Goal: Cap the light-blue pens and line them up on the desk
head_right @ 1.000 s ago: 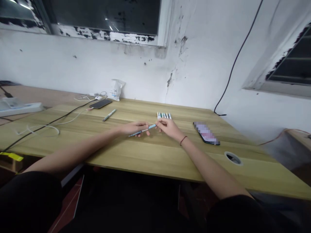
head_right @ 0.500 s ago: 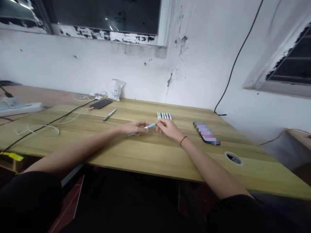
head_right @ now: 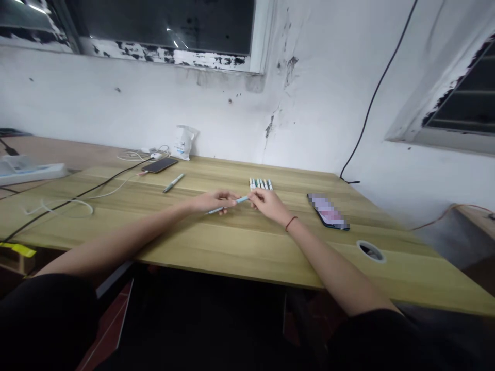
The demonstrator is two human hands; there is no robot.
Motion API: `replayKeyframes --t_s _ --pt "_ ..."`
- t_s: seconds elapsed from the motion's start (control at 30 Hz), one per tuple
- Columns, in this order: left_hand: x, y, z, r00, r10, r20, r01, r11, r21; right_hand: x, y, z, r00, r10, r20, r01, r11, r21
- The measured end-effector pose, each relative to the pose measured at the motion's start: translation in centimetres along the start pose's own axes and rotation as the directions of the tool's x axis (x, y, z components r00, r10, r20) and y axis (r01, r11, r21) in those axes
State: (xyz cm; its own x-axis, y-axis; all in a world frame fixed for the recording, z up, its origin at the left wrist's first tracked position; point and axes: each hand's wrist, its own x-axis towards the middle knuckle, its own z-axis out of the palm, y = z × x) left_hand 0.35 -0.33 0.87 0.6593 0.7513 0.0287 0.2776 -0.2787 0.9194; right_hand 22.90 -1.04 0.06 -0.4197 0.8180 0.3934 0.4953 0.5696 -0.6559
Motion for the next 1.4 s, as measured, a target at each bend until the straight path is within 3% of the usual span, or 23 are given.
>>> replayKeyframes --t_s 0.2,0.37,0.5,0.63,0.87,1.0,1.2,1.27,1.33,1.4 --pt "0.2 -0.2 0.1 1.0 0.002 -0.005 -0.002 1.0 -0.027 0.1 0.5 0.2 0.998 -0.04 -0.054 0.045 0.995 0.094" --pt "-0.1 0.3 -0.2 1.0 -0.027 0.007 0.028 0.999 -0.034 0.1 0.3 -0.1 0.986 -0.092 -0.139 0.083 0.994 -0.065" --pt "-0.4 0.6 -1.2 0.999 -0.035 0.0 0.035 0.989 0.141 0.1 0.2 -0.7 0.974 -0.102 -0.202 0.073 0.986 -0.148" --pt "-0.3 0.6 -2.0 0.997 0.068 -0.04 -0.044 0.903 0.427 -0.1 0.2 -0.9 0.978 -0.171 -0.117 0.127 0.94 -0.315" --pt "0.2 -0.1 -1.4 0.956 0.277 -0.101 -0.127 0.697 0.705 -0.3 -0.1 -0.7 0.98 -0.193 -0.04 0.158 0.892 -0.423" --pt "-0.1 -0.1 -0.8 0.936 0.326 -0.13 -0.102 0.609 0.786 -0.5 -0.4 -0.4 0.984 -0.176 -0.028 0.148 0.895 -0.421" --pt "0.0 0.1 -0.5 0.901 0.383 -0.204 -0.072 0.596 0.8 -0.2 -0.7 -0.5 0.988 -0.147 -0.047 0.113 0.898 -0.425" --pt "0.0 0.5 -0.6 0.872 0.439 -0.217 -0.092 0.582 0.808 0.2 -0.3 -1.3 0.987 -0.122 -0.104 0.066 0.9 -0.43" --pt "-0.1 0.9 -1.0 0.822 0.514 -0.246 -0.099 0.554 0.827 0.5 0.6 -2.8 0.97 -0.071 -0.232 -0.04 0.896 -0.442" --pt "-0.2 0.9 -2.1 0.781 0.557 -0.281 -0.075 0.53 0.845 0.8 2.3 -4.5 0.902 0.02 -0.432 -0.228 0.871 -0.435"
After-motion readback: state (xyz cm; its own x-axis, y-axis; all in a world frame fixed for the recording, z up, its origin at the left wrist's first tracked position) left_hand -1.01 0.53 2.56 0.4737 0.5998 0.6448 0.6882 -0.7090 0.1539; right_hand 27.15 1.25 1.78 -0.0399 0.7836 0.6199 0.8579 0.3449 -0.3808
